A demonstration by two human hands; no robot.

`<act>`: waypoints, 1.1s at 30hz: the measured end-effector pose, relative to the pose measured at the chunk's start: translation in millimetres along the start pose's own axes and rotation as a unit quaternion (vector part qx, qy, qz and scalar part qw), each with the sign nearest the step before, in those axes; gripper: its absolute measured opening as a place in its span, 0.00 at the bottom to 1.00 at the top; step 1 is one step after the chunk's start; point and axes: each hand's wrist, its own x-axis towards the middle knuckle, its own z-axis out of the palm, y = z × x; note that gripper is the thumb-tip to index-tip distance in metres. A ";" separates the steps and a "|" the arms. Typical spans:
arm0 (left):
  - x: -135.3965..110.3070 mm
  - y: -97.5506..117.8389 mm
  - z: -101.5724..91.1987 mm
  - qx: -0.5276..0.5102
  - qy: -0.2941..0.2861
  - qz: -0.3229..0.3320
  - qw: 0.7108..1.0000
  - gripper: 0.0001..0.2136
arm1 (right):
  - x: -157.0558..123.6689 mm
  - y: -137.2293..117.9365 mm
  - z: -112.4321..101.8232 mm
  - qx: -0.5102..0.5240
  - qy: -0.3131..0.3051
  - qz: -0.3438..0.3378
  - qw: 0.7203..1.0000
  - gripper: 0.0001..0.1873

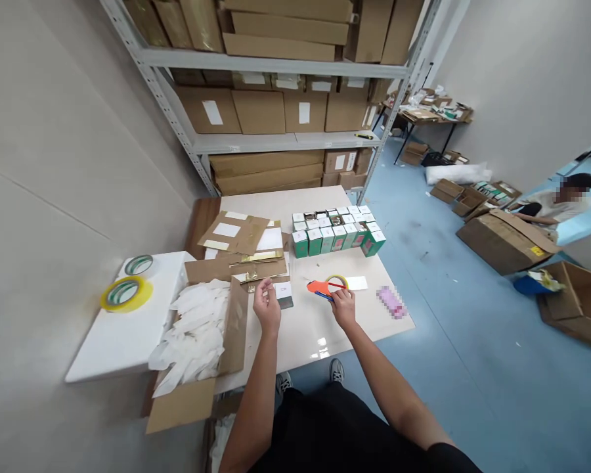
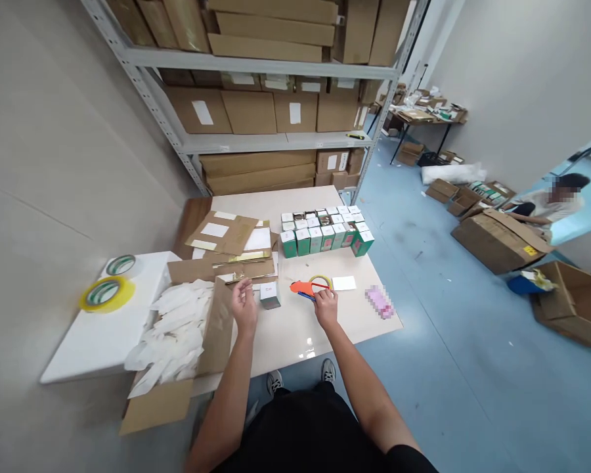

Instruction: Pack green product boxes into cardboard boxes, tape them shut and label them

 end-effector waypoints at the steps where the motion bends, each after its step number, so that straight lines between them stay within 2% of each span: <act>1: -7.3 -1.3 7.9 0.004 -0.007 -0.004 1.000 0.14 | -8.6 17.2 2.0 -0.011 -0.008 0.013 1.000 0.13; 5: -33.4 -6.7 34.3 0.027 -0.025 -0.017 0.999 0.13 | -39.6 82.2 13.3 -0.025 -0.054 0.063 0.996 0.12; 10: -60.4 -17.8 60.2 0.065 -0.032 -0.028 0.997 0.14 | -70.2 154.0 26.5 0.016 -0.109 0.148 0.983 0.12; 13: -75.1 -25.4 74.2 0.081 -0.034 -0.041 0.995 0.15 | -84.0 187.4 27.1 0.057 -0.103 0.192 0.974 0.11; 16: -86.0 -30.3 90.2 0.083 -0.054 -0.058 0.993 0.16 | -90.0 205.0 19.6 0.058 -0.119 0.233 0.963 0.07; 20: -91.6 -27.0 117.9 0.081 -0.079 -0.066 0.991 0.16 | -79.8 199.5 1.1 0.017 -0.156 0.261 0.953 0.14; 23: -91.4 -16.6 139.6 0.076 -0.102 -0.060 0.990 0.16 | -59.4 181.1 -13.1 0.046 -0.133 0.248 0.958 0.20; 26: -89.8 -2.6 152.6 0.076 -0.132 -0.052 0.987 0.16 | -32.4 156.5 -23.8 0.107 -0.094 0.199 0.970 0.24; 29: -85.7 11.9 148.9 0.080 -0.152 -0.042 0.984 0.17 | -1.8 124.1 -29.5 0.155 -0.047 0.138 0.977 0.24; 33: -72.4 28.6 115.4 0.093 -0.165 -0.022 0.982 0.19 | 39.8 66.2 -28.2 0.203 -0.029 0.043 0.978 0.22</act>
